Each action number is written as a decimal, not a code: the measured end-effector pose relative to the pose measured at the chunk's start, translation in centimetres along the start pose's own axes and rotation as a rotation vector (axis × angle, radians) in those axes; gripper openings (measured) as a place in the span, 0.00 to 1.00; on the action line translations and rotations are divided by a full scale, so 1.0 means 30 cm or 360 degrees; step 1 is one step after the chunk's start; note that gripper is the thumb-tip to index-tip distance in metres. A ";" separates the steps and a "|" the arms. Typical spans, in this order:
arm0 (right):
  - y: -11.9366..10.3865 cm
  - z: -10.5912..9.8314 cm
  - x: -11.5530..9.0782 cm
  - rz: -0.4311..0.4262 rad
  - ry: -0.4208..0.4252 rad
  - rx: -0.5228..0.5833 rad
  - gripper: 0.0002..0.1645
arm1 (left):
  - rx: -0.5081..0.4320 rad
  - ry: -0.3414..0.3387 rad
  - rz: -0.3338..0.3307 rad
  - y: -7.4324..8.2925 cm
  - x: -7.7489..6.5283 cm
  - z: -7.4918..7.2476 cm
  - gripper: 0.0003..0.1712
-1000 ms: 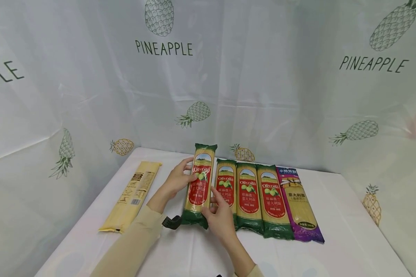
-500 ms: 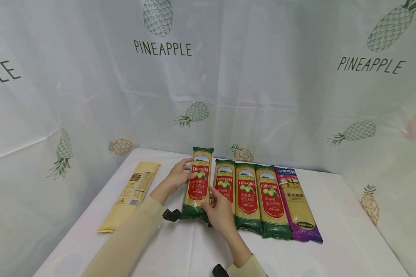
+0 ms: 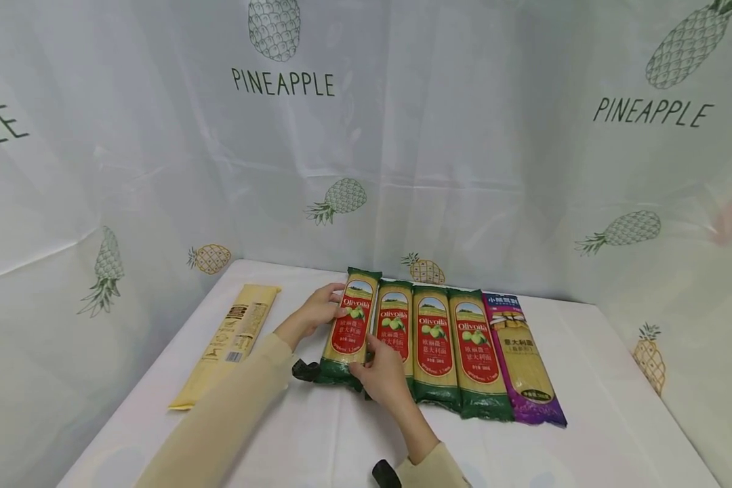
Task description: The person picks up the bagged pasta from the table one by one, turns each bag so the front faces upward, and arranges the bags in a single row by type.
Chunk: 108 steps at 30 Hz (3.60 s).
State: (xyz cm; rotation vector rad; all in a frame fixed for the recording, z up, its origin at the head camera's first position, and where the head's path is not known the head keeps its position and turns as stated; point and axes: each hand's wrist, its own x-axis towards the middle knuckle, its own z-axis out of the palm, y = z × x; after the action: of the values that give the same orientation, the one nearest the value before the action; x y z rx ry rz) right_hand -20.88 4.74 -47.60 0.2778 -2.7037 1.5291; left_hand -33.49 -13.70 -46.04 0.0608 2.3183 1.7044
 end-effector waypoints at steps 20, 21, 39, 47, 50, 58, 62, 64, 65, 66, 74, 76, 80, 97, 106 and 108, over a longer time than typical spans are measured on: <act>0.023 0.012 0.002 -0.0051 -0.0019 -0.0100 0.44 | 0.0249 0.0010 -0.0056 0.000 0.005 0.008 0.38; 0.022 0.012 0.002 -0.0056 -0.0017 -0.0104 0.44 | 0.0272 0.0010 -0.0042 -0.001 0.008 0.007 0.38; 0.021 0.005 0.002 -0.0061 -0.0061 -0.0213 0.43 | 0.0214 -0.0163 -0.0159 -0.028 0.015 -0.038 0.42; 0.024 0.004 0.005 -0.0063 -0.0069 -0.0252 0.43 | 0.0197 -0.0216 -0.0185 -0.029 0.019 -0.043 0.43; 0.014 0.005 0.007 -0.0024 -0.0064 -0.0277 0.43 | 0.0197 -0.0222 -0.0191 -0.029 0.023 -0.045 0.44; -0.020 0.005 0.008 0.0004 -0.0067 -0.0407 0.41 | 0.0206 -0.0233 -0.0194 -0.032 0.034 -0.044 0.46; -0.022 0.002 0.004 0.0026 -0.0056 -0.0420 0.40 | 0.0222 -0.0242 -0.0190 -0.024 0.026 -0.042 0.46; -0.024 0.001 -0.001 0.0003 -0.0055 -0.0473 0.39 | 0.0230 -0.0252 -0.0182 -0.019 0.022 -0.041 0.46; -0.024 0.001 -0.003 -0.0011 -0.0056 -0.0505 0.39 | 0.0229 -0.0251 -0.0185 -0.017 0.019 -0.041 0.46; -0.026 0.001 -0.004 -0.0025 -0.0058 -0.0538 0.39 | 0.0224 -0.0254 -0.0185 -0.017 0.019 -0.041 0.46; -0.032 -0.006 -0.004 -0.0036 -0.0074 -0.0635 0.37 | 0.0258 -0.0242 -0.0247 -0.022 0.023 -0.033 0.43; -0.033 -0.005 -0.006 -0.0033 -0.0075 -0.0655 0.37 | 0.0261 -0.0223 -0.0259 -0.023 0.023 -0.030 0.43; -0.031 -0.002 -0.010 -0.0031 -0.0075 -0.0688 0.37 | 0.0252 -0.0207 -0.0218 -0.024 0.016 -0.026 0.42; -0.021 -0.002 -0.020 -0.0097 -0.0067 -0.0670 0.36 | 0.0474 -0.0122 -0.0142 -0.032 0.014 -0.013 0.40; -0.011 -0.005 -0.025 -0.0162 -0.0068 -0.0644 0.35 | 0.0548 -0.0097 -0.0184 -0.042 0.007 -0.024 0.42; -0.007 -0.007 -0.026 -0.0169 -0.0089 -0.0644 0.35 | 0.0494 -0.0108 -0.0189 -0.044 0.002 -0.034 0.43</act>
State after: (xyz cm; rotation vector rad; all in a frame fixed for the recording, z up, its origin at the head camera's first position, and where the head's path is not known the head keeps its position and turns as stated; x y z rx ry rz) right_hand -20.09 4.93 -47.40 0.4436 -2.9015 0.9313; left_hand -33.63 -15.03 -47.01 0.0384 2.4607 1.2569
